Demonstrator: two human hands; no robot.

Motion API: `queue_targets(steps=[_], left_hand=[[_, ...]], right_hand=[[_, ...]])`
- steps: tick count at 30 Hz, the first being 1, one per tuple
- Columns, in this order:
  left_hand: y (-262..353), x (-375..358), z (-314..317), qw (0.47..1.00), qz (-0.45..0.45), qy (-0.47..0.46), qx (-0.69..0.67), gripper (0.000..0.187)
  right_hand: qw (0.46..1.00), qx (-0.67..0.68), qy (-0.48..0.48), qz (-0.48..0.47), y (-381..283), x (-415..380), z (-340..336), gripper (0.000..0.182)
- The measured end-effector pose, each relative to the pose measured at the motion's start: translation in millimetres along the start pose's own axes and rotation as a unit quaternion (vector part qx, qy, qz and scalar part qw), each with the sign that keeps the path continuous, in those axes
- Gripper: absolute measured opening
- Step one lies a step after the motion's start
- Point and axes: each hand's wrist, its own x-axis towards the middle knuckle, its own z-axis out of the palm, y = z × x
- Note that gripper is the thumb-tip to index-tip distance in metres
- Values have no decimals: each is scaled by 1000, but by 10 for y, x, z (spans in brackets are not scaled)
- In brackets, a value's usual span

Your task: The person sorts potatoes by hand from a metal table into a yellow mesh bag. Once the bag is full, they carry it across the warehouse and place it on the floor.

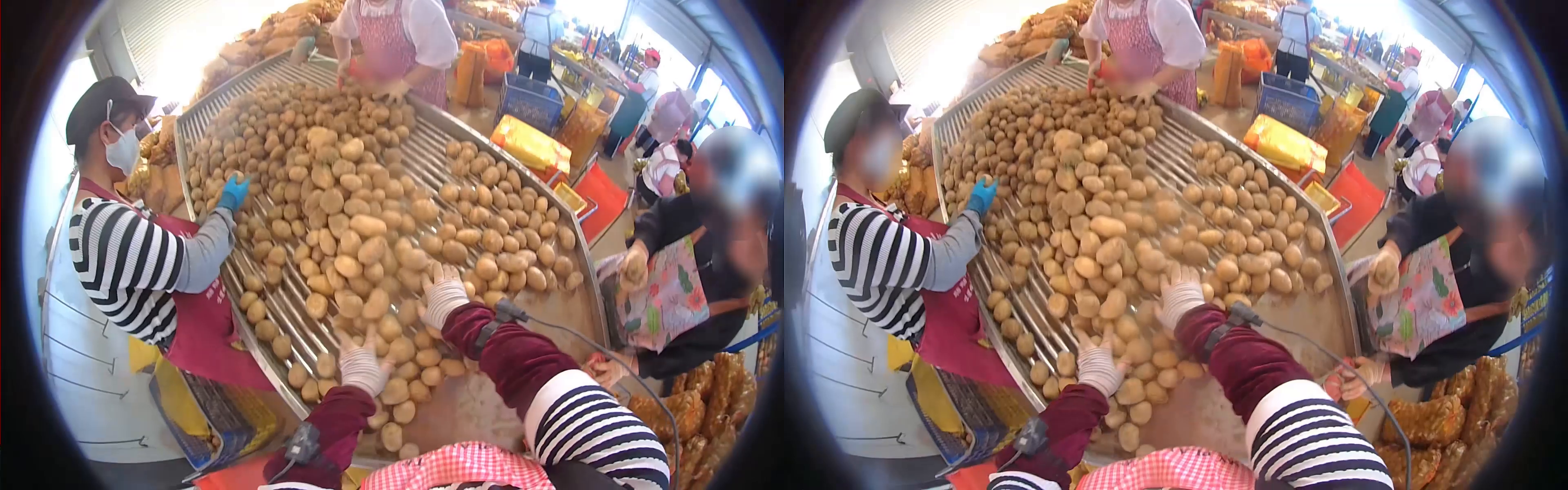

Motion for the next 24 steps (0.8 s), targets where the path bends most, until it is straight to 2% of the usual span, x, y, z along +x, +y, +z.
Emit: queue_targets(steps=[2,5,8,9,12,13,14,15,16,17,18,20,21,22,23,24], left_hand=[[105,-135,105,997,63,-40,-12,99],[456,-478,285,980,152,-94,91,91],[597,-714,489,962,242,-103,73,85],[741,-791,302,948,258,-159,101,82],[554,-774,511,891,391,-189,-132,76],[671,-712,265,893,378,-207,-132,67],[597,-594,220,906,394,-116,-100,60],[660,-403,-106,928,332,-166,-2,55],[543,-123,-170,944,314,-99,-19,54],[341,276,-89,942,305,34,-135,52],[383,482,-468,952,269,70,-125,52],[-177,1355,-412,956,182,222,-53,58],[-446,1751,-371,911,155,360,131,68],[-262,1771,-612,965,45,250,60,73],[-484,2134,-285,967,-45,235,88,73],[-569,2334,-160,987,-75,137,-43,74]], right_hand=[[998,-55,-17,-33,140,-336,90,57],[987,-33,-145,-57,286,-980,-61,50],[995,49,-68,-46,433,-1764,-117,49],[994,69,-72,-36,525,-1962,-180,49],[995,74,-72,-3,888,-2681,-225,47],[995,73,-56,41,1012,-2930,-186,48],[993,70,-42,86,1107,-3173,-161,49],[983,102,-15,150,1147,-3381,-206,51],[968,130,16,212,1165,-3572,-277,53],[948,157,49,271,1190,-3743,-318,55],[932,134,36,334,1221,-3908,-307,61],[886,89,12,456,1279,-4289,-177,72],[865,28,-5,501,1353,-4514,104,86],[849,83,26,521,1393,-4661,287,91],[830,136,60,537,1427,-4775,432,95],[809,190,91,549,1458,-4862,563,100]])
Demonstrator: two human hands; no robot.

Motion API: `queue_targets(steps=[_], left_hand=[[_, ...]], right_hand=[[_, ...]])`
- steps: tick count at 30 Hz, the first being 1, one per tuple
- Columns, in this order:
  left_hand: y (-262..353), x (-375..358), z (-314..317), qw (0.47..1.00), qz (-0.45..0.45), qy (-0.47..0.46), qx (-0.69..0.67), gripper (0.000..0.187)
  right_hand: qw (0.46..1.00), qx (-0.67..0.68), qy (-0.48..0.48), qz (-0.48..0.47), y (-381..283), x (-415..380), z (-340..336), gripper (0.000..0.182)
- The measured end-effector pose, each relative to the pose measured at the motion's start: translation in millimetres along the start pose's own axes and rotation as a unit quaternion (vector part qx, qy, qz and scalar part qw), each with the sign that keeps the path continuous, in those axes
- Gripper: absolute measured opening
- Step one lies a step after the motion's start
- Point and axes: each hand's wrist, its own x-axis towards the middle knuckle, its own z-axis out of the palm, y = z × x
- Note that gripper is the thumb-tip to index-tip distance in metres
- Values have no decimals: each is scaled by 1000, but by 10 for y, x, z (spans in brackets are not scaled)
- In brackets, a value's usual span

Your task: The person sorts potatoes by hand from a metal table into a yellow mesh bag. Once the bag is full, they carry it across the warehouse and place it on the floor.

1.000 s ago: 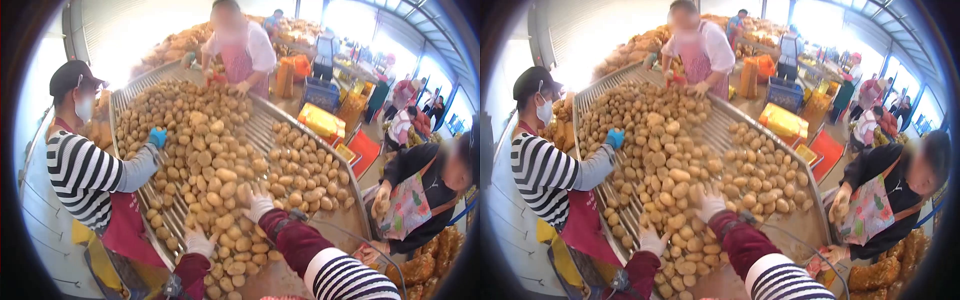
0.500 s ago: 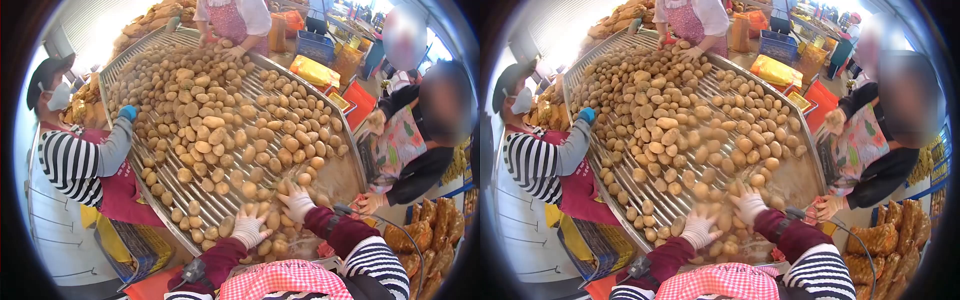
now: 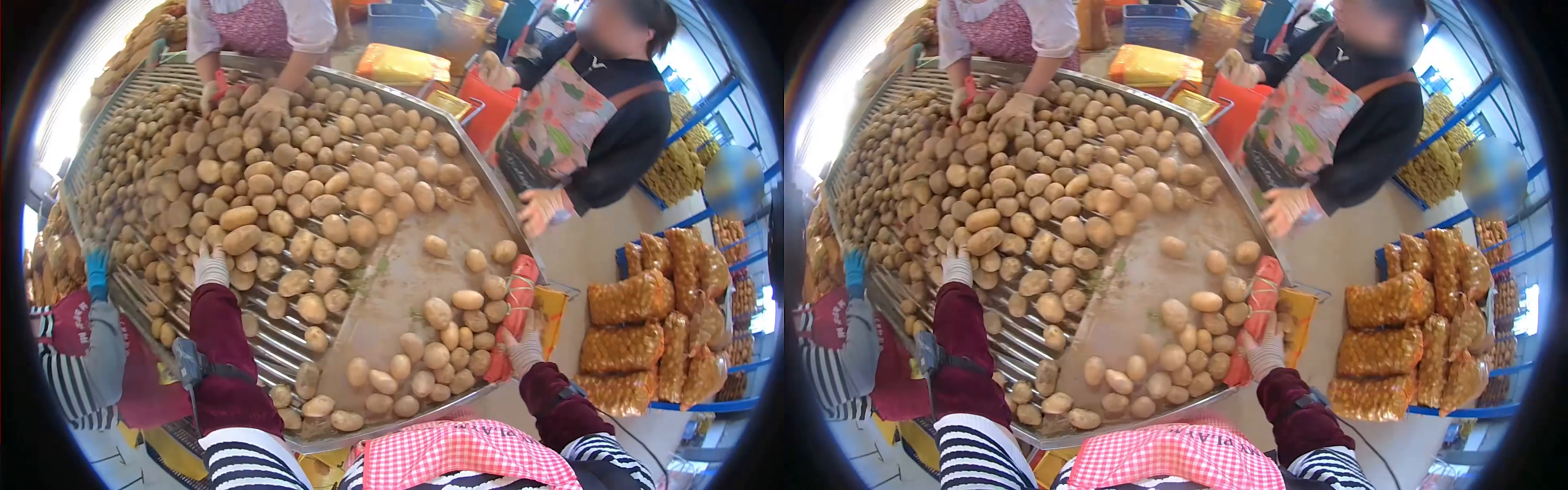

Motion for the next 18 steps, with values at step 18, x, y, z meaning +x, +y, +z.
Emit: queue_targets(steps=[18], left_hand=[[1559,-3553,299,904,365,-166,148,78]], right_hand=[[996,60,-64,-15,-203,86,36,100]])
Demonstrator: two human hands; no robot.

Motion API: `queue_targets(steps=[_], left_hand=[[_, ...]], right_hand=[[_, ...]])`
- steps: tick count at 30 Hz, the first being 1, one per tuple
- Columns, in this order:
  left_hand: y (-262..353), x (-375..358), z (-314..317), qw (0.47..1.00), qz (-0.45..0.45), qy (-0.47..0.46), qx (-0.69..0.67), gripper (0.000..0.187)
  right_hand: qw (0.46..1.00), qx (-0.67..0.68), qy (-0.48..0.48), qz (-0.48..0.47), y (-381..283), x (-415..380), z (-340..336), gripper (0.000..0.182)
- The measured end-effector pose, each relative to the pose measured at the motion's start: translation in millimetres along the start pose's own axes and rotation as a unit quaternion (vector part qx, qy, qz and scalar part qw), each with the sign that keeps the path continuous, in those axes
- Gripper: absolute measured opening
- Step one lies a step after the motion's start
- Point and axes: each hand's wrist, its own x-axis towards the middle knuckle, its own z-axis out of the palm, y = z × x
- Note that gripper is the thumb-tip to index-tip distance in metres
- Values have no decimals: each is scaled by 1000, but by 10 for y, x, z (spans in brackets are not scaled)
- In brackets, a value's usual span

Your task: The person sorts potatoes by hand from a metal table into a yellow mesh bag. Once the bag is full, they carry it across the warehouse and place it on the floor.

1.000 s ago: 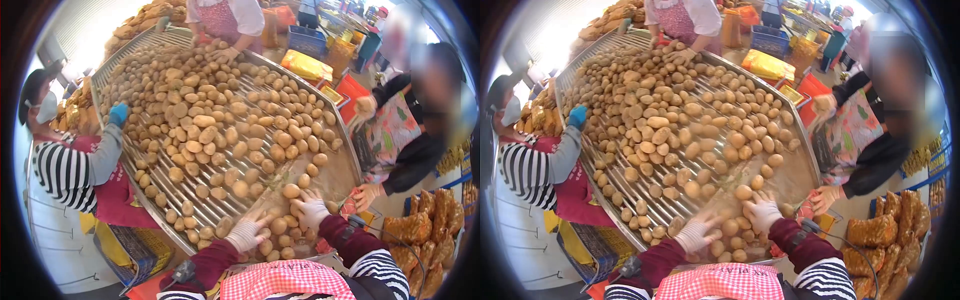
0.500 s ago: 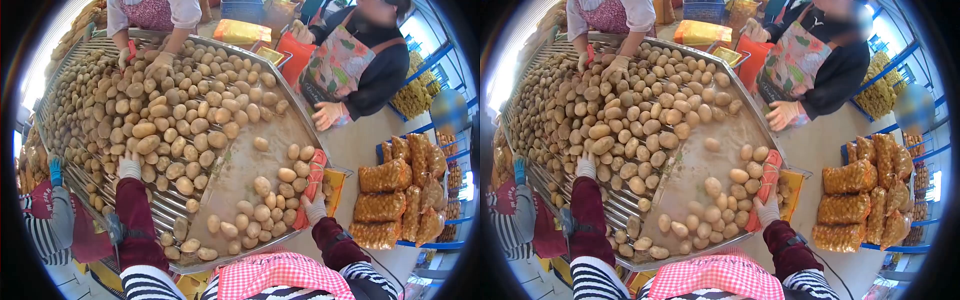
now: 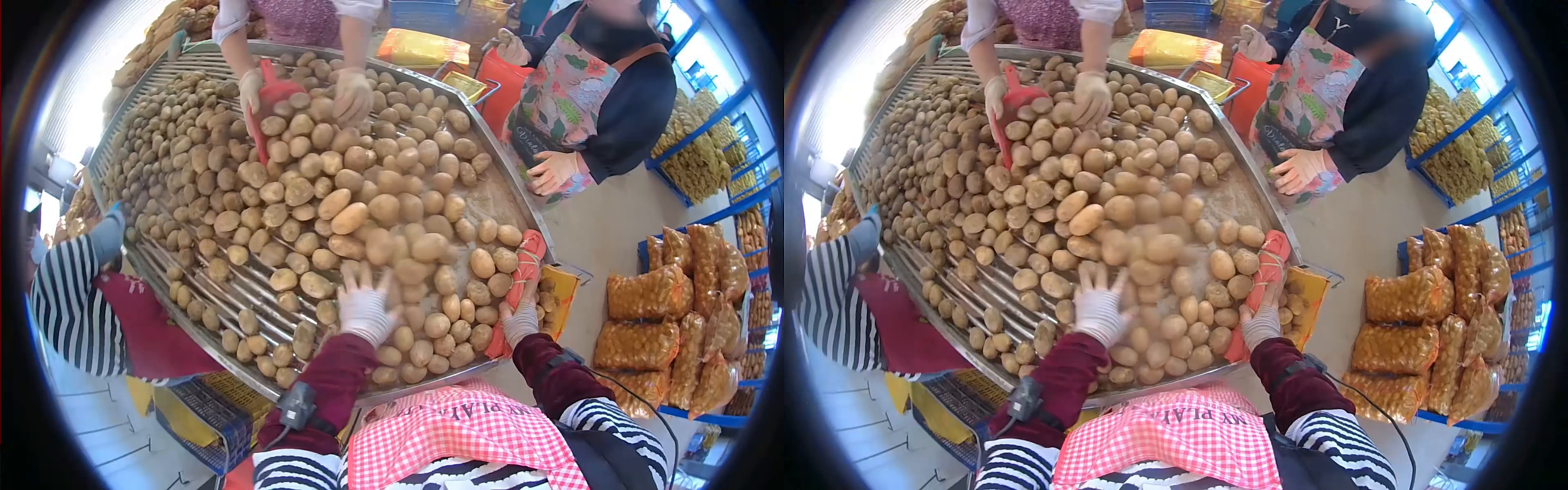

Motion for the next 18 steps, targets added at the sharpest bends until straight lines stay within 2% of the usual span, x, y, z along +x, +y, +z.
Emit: queue_targets(steps=[3,5,6,7,8,9,10,12,14,15,16,18], left_hand=[[2,-346,123,999,44,13,-11,74],[-322,-668,210,996,73,38,-37,73],[-428,-897,132,997,56,47,22,70],[-635,-1032,121,997,71,41,10,67],[-834,-1190,146,996,54,69,3,66],[-818,-1254,-45,999,-32,24,26,68],[-958,-1375,50,995,-55,65,57,69],[-828,-1427,63,983,-101,144,49,68],[-441,-1411,292,982,-82,167,-30,65],[-152,-1340,291,989,-28,139,-52,65],[135,-1195,254,991,26,111,-75,65],[620,-932,62,975,139,-71,-156,62]], right_hand=[[998,-27,15,-55,183,66,43,103],[999,-17,-16,-29,49,42,-39,104],[999,-12,-28,-13,17,36,-96,104],[999,-24,-21,-29,57,31,-136,101],[998,-35,-15,-44,97,25,-159,98],[997,-44,-9,-62,109,36,-164,95],[989,-93,24,-114,30,57,-237,89],[953,-189,86,-219,-264,119,-468,77],[942,-196,43,-270,-567,266,-546,61],[934,-199,22,-296,-727,378,-543,54],[926,-239,-26,-293,-904,528,-491,55],[896,-320,-121,-283,-1182,782,-355,58]])
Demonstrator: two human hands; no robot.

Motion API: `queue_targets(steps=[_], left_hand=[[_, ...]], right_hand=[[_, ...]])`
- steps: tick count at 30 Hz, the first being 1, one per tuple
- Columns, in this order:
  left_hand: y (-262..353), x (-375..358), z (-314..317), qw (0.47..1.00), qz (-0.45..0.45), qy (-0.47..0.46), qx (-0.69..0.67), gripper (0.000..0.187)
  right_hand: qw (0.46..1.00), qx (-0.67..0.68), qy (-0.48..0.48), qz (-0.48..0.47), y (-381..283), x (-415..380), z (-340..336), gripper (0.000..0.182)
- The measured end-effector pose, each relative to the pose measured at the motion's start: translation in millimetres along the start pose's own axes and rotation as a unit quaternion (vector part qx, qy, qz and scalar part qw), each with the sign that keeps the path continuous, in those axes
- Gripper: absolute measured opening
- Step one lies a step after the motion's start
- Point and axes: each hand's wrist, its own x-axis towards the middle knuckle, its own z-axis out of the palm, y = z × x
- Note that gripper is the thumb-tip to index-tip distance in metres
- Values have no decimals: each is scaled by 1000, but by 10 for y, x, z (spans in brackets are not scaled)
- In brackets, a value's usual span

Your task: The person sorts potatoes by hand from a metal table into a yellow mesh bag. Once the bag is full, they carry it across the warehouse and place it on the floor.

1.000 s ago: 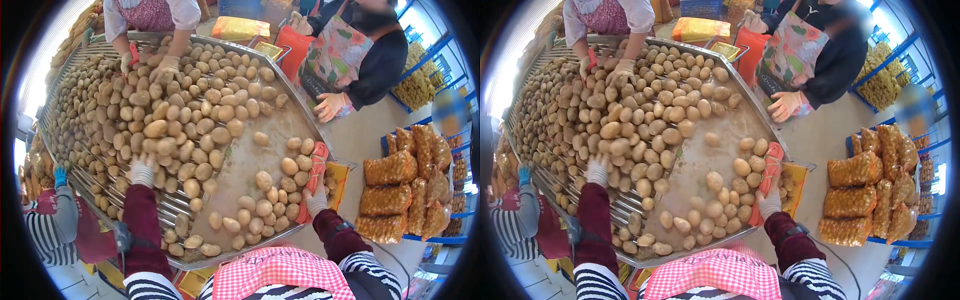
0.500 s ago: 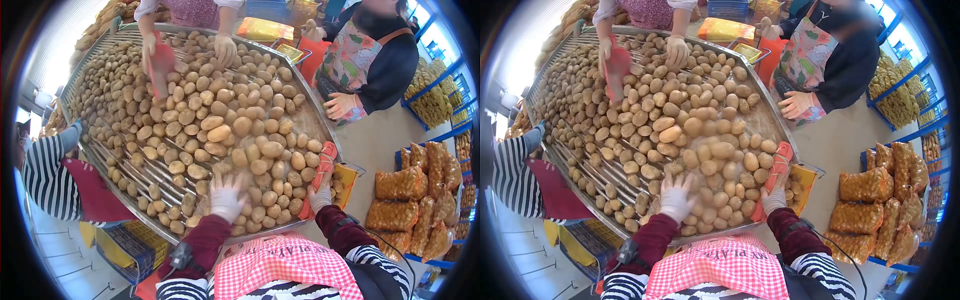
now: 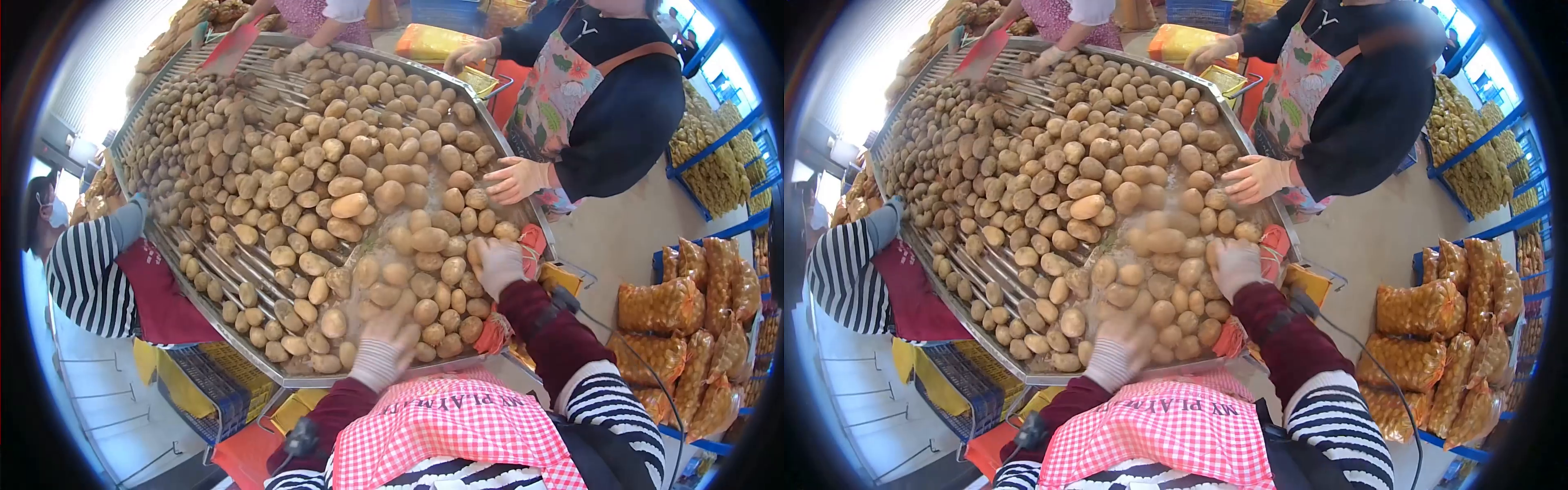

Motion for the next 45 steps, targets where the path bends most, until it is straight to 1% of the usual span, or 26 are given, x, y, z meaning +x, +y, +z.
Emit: queue_targets(steps=[3,4,6,7,8,10,11,12,13,16,19,20,23,24,26,27,30,31,33,34,35,36,38,40,42,45], left_hand=[[-391,-356,345,990,8,102,102,59],[-696,-472,331,995,0,100,12,56],[-801,-823,220,983,-78,146,77,58],[-835,-943,151,980,-86,155,86,58],[-851,-1023,87,977,-94,165,93,57],[-861,-1136,164,965,-133,210,87,57],[-864,-1187,268,954,-162,241,74,57],[-853,-1205,348,942,-189,271,61,57],[-791,-1170,407,933,-198,297,40,53],[-334,-671,230,926,-146,332,-106,45],[550,42,-436,943,20,293,-153,34],[640,150,-446,942,95,284,-154,32],[257,315,246,961,-19,146,-236,34],[125,261,306,948,-81,162,-260,35],[-154,46,367,908,-212,194,-305,38],[-115,-40,516,810,-238,266,-464,47],[381,-50,88,958,9,129,-258,58],[409,-75,134,977,64,190,-77,68],[380,-149,129,911,-96,152,-372,70],[359,-178,143,835,-170,127,-507,71],[243,-243,306,771,-153,163,-596,67],[228,-285,328,779,-160,165,-584,67],[203,-323,343,794,-171,174,-557,67],[252,-344,382,832,-173,152,-504,66],[320,-379,388,863,-165,117,-463,65],[417,-515,323,886,-147,47,-438,63]], right_hand=[[992,-116,-6,-54,46,382,436,54],[992,-113,-16,-59,53,435,408,54],[991,-106,-41,-68,37,428,339,53],[993,-72,-44,-84,50,355,227,64],[992,54,2,-113,99,284,193,67],[936,302,83,-161,175,47,221,72],[821,552,-39,-143,132,-110,143,70],[630,753,-155,-110,32,-291,-8,68],[383,885,-254,-67,-69,-440,-127,67],[282,900,-327,52,-364,-689,-236,52],[199,885,-412,85,-806,-812,-219,42],[233,879,-411,64,-907,-882,-116,39],[324,852,-411,22,-983,-1068,297,37],[344,842,-416,20,-942,-1087,344,38],[357,819,-447,48,-755,-1065,218,43],[423,805,-408,83,-766,-1062,99,51],[412,819,-393,70,-817,-1040,72,50],[555,752,-355,16,-842,-1019,286,48],[802,504,-302,-108,-767,-954,417,45],[795,511,-318,-72,-809,-932,221,43],[788,517,-333,-35,-851,-910,27,41],[779,523,-346,2,-892,-890,-167,40],[823,542,-173,-10,-1029,-919,-336,36],[819,503,-85,-262,-1235,-906,-144,31],[796,368,-34,-480,-1508,-944,-122,29],[807,338,-75,-478,-1446,-935,-95,25]])
